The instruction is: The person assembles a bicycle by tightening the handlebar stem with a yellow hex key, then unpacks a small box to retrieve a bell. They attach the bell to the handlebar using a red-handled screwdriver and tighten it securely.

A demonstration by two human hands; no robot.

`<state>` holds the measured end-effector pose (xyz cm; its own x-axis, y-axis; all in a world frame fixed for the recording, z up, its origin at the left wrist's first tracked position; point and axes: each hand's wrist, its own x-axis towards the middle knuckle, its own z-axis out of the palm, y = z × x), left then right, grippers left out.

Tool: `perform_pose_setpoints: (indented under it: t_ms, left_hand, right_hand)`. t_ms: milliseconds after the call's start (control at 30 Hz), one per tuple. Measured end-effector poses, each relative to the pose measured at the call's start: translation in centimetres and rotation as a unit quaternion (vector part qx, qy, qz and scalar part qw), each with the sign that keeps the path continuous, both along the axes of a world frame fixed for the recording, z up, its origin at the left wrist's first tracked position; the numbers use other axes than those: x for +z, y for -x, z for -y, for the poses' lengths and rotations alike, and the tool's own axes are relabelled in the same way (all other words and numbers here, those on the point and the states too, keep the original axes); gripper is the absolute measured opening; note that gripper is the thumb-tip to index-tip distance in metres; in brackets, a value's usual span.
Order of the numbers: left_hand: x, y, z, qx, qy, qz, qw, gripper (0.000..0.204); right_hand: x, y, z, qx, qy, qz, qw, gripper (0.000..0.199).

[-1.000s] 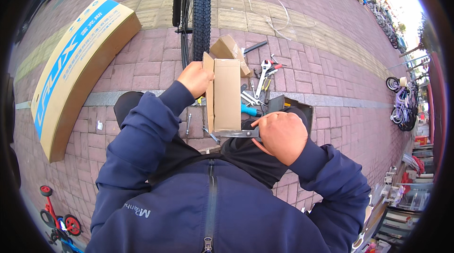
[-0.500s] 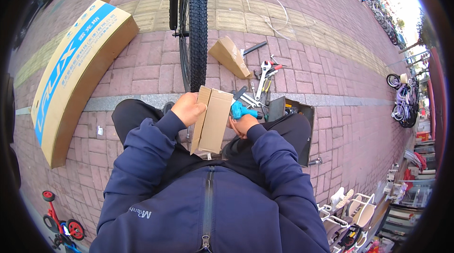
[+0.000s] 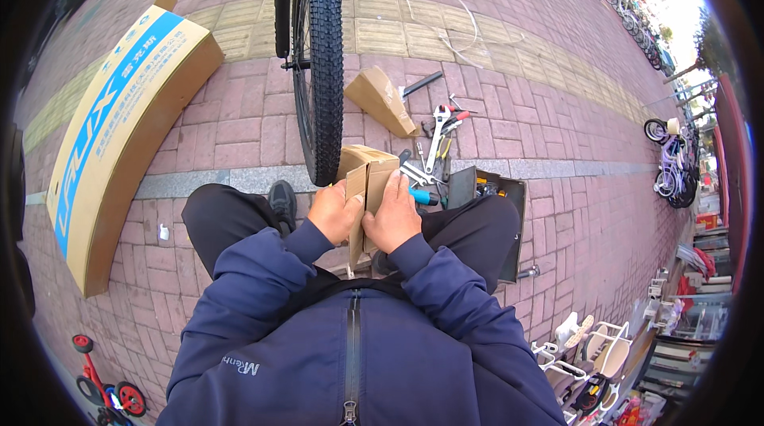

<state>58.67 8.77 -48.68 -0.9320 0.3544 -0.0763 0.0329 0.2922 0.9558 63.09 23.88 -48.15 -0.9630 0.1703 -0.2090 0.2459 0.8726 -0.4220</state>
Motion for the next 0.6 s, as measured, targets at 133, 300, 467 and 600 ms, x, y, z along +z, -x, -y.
perform_pose_setpoints:
  t_ms: [133,300,467,600]
  left_hand:
    - [0.0,-0.5,-0.9,-0.019,0.039,0.007,0.999,0.034]
    - [0.2,-0.5,-1.0,-0.020,-0.015,0.031,0.999,0.035]
    - [0.7,0.4,0.0,-0.019,-0.158,0.110,0.981,0.033]
    - [1.0,1.6,0.8,0.024,-0.021,0.002,1.000,0.052]
  right_hand:
    - [-0.8,0.1,-0.7,-0.030,0.008,-0.029,0.999,0.097]
    - [-1.1,-0.3,-3.4,-0.092,0.034,-0.079,0.992,0.078]
    - [0.3,-0.1,-8.7,-0.102,0.298,-0.041,0.948,0.029]
    - [3.0,-1.7,-10.8,-0.083,0.519,-0.020,0.851,0.031]
